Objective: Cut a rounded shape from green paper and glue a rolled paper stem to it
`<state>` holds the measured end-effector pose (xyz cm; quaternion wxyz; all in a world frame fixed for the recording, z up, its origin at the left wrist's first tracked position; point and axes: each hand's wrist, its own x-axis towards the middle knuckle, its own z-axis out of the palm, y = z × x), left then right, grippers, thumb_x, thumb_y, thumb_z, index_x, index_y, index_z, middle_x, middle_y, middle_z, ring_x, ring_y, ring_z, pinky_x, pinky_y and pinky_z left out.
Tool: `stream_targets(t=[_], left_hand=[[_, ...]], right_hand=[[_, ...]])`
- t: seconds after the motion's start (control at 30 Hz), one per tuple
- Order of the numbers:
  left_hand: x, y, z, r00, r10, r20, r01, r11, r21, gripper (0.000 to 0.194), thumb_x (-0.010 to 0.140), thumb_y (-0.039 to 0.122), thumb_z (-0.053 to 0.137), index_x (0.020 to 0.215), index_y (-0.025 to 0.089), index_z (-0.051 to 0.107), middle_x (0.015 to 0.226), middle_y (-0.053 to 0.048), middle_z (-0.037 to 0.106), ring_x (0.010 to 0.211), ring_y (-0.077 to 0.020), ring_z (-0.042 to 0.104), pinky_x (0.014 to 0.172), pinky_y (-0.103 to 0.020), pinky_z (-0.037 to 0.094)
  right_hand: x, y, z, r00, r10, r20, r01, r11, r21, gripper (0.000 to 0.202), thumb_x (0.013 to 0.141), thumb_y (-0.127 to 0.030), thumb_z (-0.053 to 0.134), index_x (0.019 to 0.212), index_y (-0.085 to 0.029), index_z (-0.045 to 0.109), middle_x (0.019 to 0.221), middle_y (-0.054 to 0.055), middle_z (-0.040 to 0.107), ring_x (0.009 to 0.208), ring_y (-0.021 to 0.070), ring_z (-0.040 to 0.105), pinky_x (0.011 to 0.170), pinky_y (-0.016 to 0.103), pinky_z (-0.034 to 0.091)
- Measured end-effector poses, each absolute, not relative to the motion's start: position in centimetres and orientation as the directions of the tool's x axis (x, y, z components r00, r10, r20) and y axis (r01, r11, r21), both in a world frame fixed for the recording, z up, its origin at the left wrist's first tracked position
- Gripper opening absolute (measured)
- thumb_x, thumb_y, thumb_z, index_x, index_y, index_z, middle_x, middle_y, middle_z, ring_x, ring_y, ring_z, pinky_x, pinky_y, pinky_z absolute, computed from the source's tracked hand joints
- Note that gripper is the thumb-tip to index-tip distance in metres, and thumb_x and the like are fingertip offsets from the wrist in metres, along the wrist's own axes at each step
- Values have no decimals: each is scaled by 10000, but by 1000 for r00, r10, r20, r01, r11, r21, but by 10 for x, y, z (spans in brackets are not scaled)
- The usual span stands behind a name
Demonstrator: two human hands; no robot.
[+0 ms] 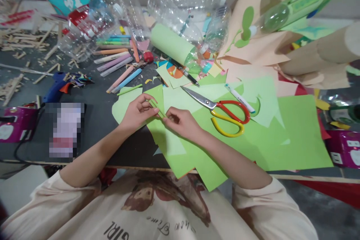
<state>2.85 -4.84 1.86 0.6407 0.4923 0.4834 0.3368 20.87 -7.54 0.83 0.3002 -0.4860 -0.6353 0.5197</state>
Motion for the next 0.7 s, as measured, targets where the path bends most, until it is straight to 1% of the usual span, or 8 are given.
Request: stream_targets(t=[0.07, 0.17, 0.3, 0.53, 0.6, 0.63, 0.67, 0.7], left_hand=[[31, -50, 17, 346, 894, -285, 38, 290, 956, 497, 595, 543, 816, 718, 196, 483, 602, 59, 575, 553, -104, 608, 589, -232, 503], [32, -54, 16, 371, 900, -228, 90, 209, 974, 502, 661, 619, 744, 661, 194, 477, 589, 53, 533, 540, -97, 567, 566, -229, 478], [32, -58, 21, 371, 916, -152, 174, 93, 980, 464, 748, 620, 674, 675, 192, 512, 624, 44, 534, 537, -86, 530, 553, -218, 448], [31, -57, 19, 396, 905, -158, 220, 74, 973, 453, 762, 597, 673, 661, 185, 514, 602, 47, 498, 558, -87, 476, 558, -219, 408], [30, -57, 14, 396, 907, -141, 257, 38, 966, 444, 793, 621, 628, 754, 183, 570, 668, 23, 551, 615, -107, 520, 600, -234, 446], [29, -57, 11, 398, 911, -109, 270, -2, 963, 461, 797, 639, 614, 864, 184, 603, 767, -6, 604, 692, -131, 569, 649, -253, 481], [28, -57, 9, 410, 910, -57, 278, -65, 958, 527, 787, 661, 617, 1014, 186, 609, 922, -51, 644, 811, -166, 615, 724, -284, 515], [26, -57, 7, 438, 899, 11, 282, -149, 948, 638, 765, 677, 636, 1176, 193, 569, 1113, -102, 634, 968, -211, 628, 825, -330, 531]], right_hand=[[205, -79, 8, -372, 919, -135, 290, -23, -957, 291, 799, -402, 578, 632, -231, 413, 503, -70, 404, 470, 91, 330, 478, 239, 259], [202, -83, 8, -416, 896, -155, 270, -41, -962, 350, 803, -457, 588, 617, -233, 394, 497, -75, 385, 470, 90, 315, 481, 239, 261], [199, -84, 9, -453, 870, -193, 265, -75, -961, 423, 798, -578, 586, 625, -228, 423, 514, -72, 388, 483, 94, 322, 499, 249, 268], [200, -83, 9, -467, 850, -243, 163, -187, -969, 488, 770, -664, 612, 647, -215, 462, 542, -75, 375, 504, 92, 321, 500, 249, 270], [200, -82, 8, -452, 852, -263, 117, -235, -965, 492, 762, -662, 632, 647, -215, 463, 533, -73, 396, 499, 92, 345, 494, 245, 281], [200, -82, 8, -449, 850, -275, 101, -257, -961, 495, 758, -659, 643, 640, -215, 460, 527, -69, 422, 496, 94, 369, 493, 244, 292], [201, -81, 8, -448, 848, -285, 86, -276, -957, 500, 754, -658, 653, 630, -215, 455, 522, -63, 449, 493, 96, 396, 491, 243, 305], [201, -81, 8, -447, 846, -292, 71, -292, -954, 506, 749, -660, 659, 621, -216, 452, 516, -57, 473, 490, 100, 423, 491, 243, 319]])
